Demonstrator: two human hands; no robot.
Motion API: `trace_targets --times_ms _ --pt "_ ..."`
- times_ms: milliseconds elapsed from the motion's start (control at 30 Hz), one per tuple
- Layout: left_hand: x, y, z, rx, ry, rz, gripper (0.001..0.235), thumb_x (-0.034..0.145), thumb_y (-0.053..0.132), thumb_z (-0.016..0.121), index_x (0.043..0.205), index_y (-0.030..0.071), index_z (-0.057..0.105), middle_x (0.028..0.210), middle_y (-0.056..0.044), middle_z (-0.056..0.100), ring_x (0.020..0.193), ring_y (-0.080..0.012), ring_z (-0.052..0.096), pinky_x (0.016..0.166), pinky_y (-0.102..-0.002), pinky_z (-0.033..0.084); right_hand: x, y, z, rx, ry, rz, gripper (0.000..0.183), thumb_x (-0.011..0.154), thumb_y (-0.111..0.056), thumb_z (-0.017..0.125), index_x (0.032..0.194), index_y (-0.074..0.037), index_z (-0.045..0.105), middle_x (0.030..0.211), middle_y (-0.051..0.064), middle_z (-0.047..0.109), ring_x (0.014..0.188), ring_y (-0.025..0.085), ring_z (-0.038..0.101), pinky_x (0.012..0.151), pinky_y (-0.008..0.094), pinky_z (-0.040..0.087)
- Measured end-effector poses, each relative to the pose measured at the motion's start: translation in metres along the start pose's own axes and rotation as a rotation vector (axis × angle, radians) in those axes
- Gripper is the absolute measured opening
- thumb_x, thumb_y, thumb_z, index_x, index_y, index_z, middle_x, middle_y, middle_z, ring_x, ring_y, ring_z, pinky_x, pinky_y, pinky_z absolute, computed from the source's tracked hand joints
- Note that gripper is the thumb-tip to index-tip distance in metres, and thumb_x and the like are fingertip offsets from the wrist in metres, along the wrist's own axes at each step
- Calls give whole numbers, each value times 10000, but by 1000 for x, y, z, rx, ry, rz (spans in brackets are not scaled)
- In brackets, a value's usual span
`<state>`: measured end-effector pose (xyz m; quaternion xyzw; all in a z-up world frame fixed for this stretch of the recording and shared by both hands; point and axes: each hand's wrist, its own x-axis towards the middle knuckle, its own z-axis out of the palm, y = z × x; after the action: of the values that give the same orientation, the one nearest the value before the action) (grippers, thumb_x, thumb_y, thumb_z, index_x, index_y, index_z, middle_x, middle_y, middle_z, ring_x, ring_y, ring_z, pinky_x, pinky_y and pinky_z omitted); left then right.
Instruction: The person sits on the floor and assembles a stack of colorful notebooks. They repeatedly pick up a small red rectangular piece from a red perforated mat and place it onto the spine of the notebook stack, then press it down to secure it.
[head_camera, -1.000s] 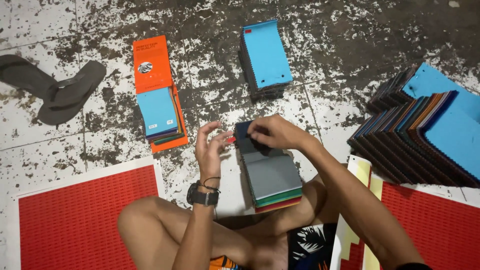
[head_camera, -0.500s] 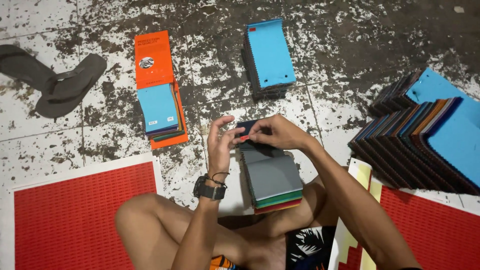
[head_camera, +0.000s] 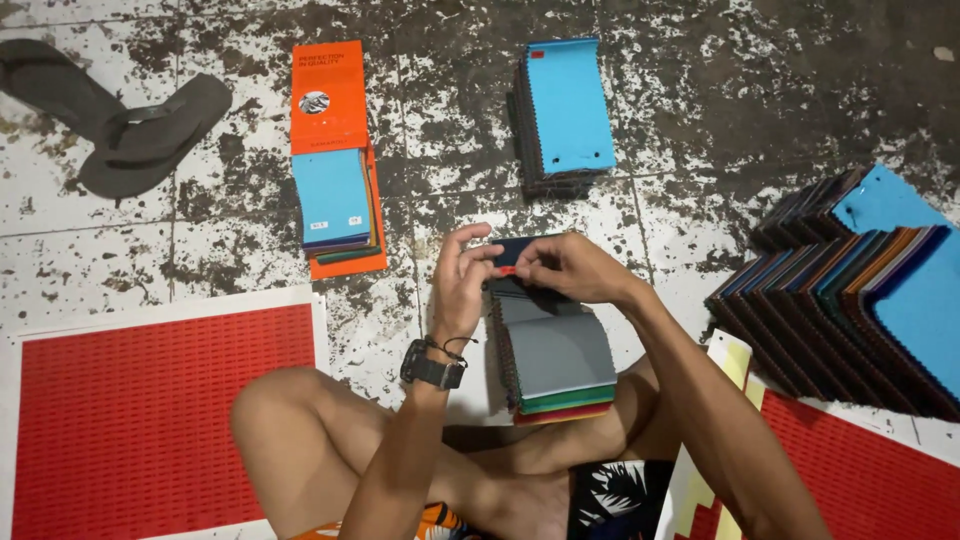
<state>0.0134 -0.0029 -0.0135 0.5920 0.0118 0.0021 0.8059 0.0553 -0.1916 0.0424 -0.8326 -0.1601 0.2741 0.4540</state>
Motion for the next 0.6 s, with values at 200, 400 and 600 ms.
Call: trace_targets --times_ms 200,400,600 --pt "4 -1 -14 433 135 -41 333 849 11 592 1171 80 638 1166 -126 596 1146 -324 649 965 -406 574 13 24 2 3 59 69 173 990 -148 631 1032 3 703 816 167 770 665 251 743 609 364 602" --pt "7 -11 -21 474 125 -142 260 839 56 630 1093 98 670 1039 -133 742 977 -254 740 831 -330 608 27 21 3 -114 88 40 144 991 -126 624 1021 -12 707 803 149 757 587 257 744 620 387 599" --pt "17 -32 -21 464 123 -177 363 819 89 684 1154 100 544 1000 -82 756 884 -130 725 789 -246 591 33 27 4 -204 55 66 108 964 -121 643 991 -40 709 789 128 763 566 246 738 646 371 590"
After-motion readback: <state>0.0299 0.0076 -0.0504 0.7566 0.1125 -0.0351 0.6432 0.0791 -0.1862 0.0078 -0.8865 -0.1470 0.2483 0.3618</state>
